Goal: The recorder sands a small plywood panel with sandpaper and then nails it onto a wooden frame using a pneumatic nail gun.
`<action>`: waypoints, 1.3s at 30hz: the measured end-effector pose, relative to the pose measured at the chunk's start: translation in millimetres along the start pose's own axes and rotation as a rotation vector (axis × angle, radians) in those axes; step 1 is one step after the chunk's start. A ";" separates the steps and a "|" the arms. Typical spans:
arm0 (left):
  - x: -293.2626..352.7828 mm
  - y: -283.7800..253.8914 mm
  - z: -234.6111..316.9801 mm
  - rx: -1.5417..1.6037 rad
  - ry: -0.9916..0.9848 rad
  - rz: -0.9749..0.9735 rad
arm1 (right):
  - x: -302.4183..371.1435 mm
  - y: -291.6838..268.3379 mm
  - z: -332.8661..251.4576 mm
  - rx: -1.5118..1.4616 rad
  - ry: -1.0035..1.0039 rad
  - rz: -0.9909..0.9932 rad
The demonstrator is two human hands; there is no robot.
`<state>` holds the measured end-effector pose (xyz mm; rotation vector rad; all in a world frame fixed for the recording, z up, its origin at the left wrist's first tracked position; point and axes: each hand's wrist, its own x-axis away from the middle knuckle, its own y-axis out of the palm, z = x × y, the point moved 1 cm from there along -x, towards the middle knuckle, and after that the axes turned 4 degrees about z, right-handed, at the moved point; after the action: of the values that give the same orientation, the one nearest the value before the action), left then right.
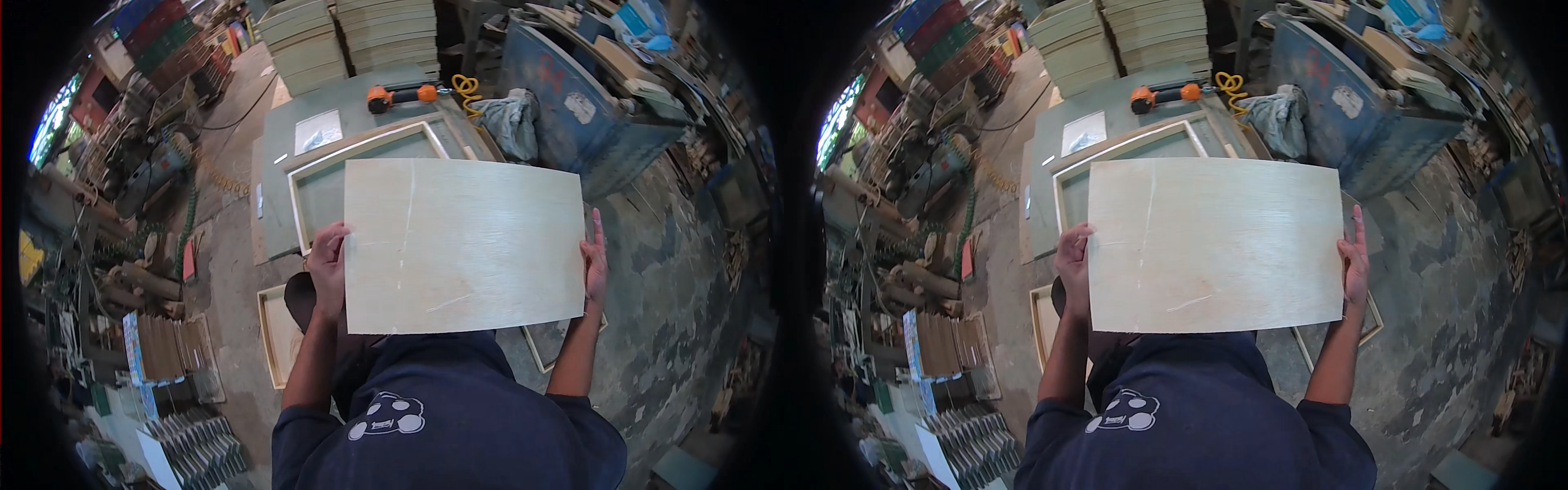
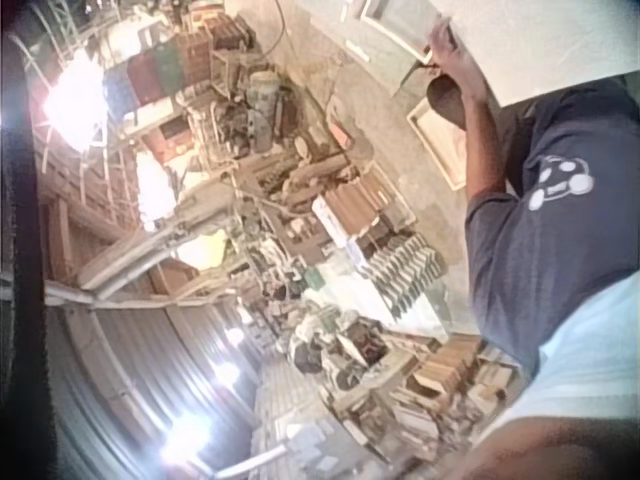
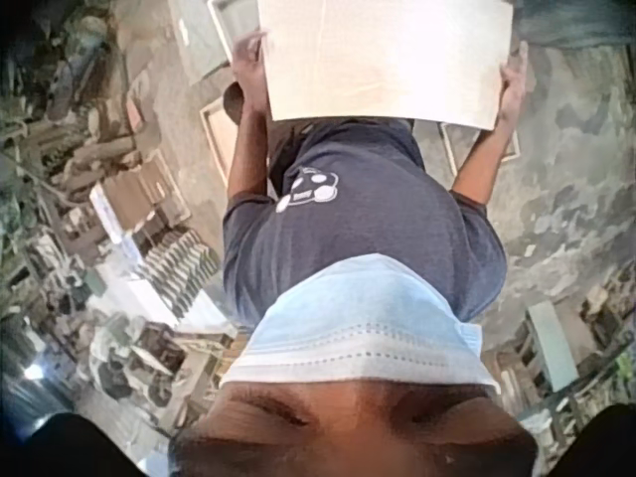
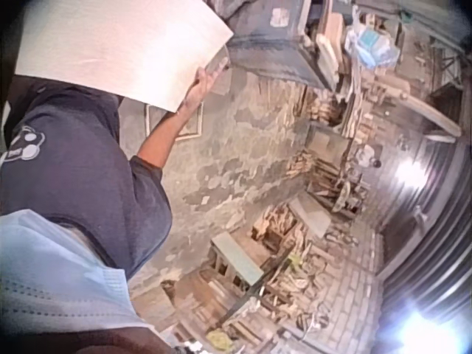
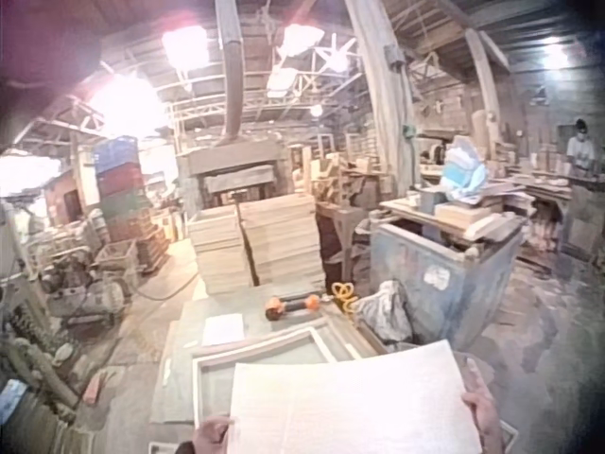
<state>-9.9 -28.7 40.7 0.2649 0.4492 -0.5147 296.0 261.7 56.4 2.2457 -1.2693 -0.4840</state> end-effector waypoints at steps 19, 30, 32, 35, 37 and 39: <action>62.2 -40.5 23.9 0.225 -0.562 0.401 | 39.2 116.1 140.8 -0.389 0.279 -0.128; 1.7 -92.8 65.2 0.050 -0.513 0.714 | -13.6 -152.4 240.8 0.491 0.223 0.564; -5.1 -81.6 76.0 -0.044 -0.460 0.808 | -0.1 -218.2 299.3 0.615 0.271 0.584; -14.8 -73.8 83.0 -0.192 -0.491 0.831 | 20.6 -280.4 339.1 1.189 0.511 0.509; -19.6 -58.2 81.3 -0.262 -0.502 0.823 | 29.5 -309.8 354.4 1.219 0.438 0.502; -17.1 -36.2 82.3 -0.539 -0.444 0.784 | 25.6 -312.0 364.5 1.410 0.419 0.431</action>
<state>-13.9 -81.0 115.6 -0.2003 0.0169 0.3234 327.1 280.9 -422.7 2.5789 -2.0707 1.3840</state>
